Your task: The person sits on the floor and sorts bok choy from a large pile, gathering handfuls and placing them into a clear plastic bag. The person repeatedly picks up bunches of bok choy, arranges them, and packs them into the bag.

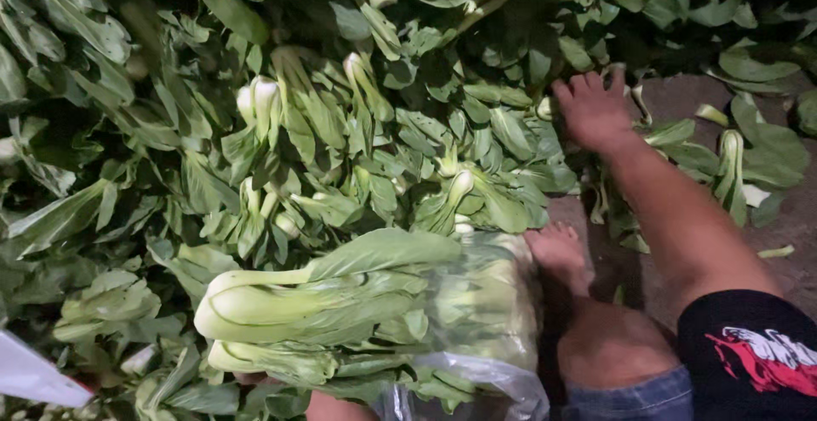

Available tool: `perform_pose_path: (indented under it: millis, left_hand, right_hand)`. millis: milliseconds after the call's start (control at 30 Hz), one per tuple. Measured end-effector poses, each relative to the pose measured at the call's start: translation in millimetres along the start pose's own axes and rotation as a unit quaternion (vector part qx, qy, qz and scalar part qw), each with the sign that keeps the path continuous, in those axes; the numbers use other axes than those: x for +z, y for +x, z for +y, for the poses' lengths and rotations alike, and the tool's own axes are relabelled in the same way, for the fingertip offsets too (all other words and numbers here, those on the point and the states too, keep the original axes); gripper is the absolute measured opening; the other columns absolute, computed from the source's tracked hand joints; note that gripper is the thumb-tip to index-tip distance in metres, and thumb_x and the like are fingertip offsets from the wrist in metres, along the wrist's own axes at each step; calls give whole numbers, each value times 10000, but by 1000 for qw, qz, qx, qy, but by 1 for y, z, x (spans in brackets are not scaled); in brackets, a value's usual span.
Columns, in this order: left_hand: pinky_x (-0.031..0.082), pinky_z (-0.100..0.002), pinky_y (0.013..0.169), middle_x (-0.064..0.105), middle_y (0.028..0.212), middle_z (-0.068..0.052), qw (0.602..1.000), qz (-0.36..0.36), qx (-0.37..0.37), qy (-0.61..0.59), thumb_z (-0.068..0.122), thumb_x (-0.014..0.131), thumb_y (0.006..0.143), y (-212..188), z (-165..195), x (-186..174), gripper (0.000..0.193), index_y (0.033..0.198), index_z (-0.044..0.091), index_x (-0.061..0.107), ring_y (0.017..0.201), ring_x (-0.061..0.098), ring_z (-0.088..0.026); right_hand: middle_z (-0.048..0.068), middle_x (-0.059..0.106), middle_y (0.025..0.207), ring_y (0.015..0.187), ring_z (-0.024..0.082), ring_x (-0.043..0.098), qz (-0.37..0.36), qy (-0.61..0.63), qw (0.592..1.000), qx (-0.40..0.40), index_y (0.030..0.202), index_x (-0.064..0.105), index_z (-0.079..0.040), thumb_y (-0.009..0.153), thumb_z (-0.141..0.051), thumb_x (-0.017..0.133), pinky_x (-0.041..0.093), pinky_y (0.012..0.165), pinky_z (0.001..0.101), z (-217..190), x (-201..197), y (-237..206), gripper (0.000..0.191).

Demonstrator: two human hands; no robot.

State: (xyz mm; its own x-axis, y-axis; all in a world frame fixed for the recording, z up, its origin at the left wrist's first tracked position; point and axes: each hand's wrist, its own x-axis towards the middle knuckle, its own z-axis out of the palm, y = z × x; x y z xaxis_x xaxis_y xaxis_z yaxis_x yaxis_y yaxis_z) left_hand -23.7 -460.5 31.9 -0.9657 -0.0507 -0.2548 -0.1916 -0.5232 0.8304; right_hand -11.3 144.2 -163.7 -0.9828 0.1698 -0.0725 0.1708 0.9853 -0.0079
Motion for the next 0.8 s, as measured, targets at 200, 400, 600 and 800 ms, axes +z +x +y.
perform_pose_path:
  millis: [200,400,600,800]
  left_hand:
    - [460,-492,1119,586,1417,-179,1000,9,7,-7,246,744,809,-9,1,-4,793,1499,-11,449,1283,598,-351]
    - [463,-490,1118,586,1412,-179,1000,11,15,-2,236,757,797,-8,7,-2,810,1501,-10,442,1281,599,-350]
    - [466,-488,1118,586,1407,-180,1000,-9,24,2,226,770,784,8,16,0,827,1502,-9,434,1280,601,-350]
    - [469,-486,1117,586,1403,-181,1000,-12,22,1,216,783,772,0,21,-2,844,1503,-9,426,1278,602,-350]
  right_hand:
    - [152,610,1210,1251,353,541,-19,48,997,65,1208,611,-161,928,-285,686,365,1076,614,-4,-27,-23,316]
    - [208,596,1156,1006,402,608,-45,412,884,218,1299,491,-25,902,-231,678,514,806,536,-36,-94,-54,485]
    - [185,647,1068,735,215,624,-179,623,682,339,1516,265,-97,881,-171,628,540,583,367,-152,-109,-66,735]
    - [127,696,1129,956,199,645,-106,771,558,288,1365,550,12,855,-219,693,527,831,345,-237,-47,-56,578]
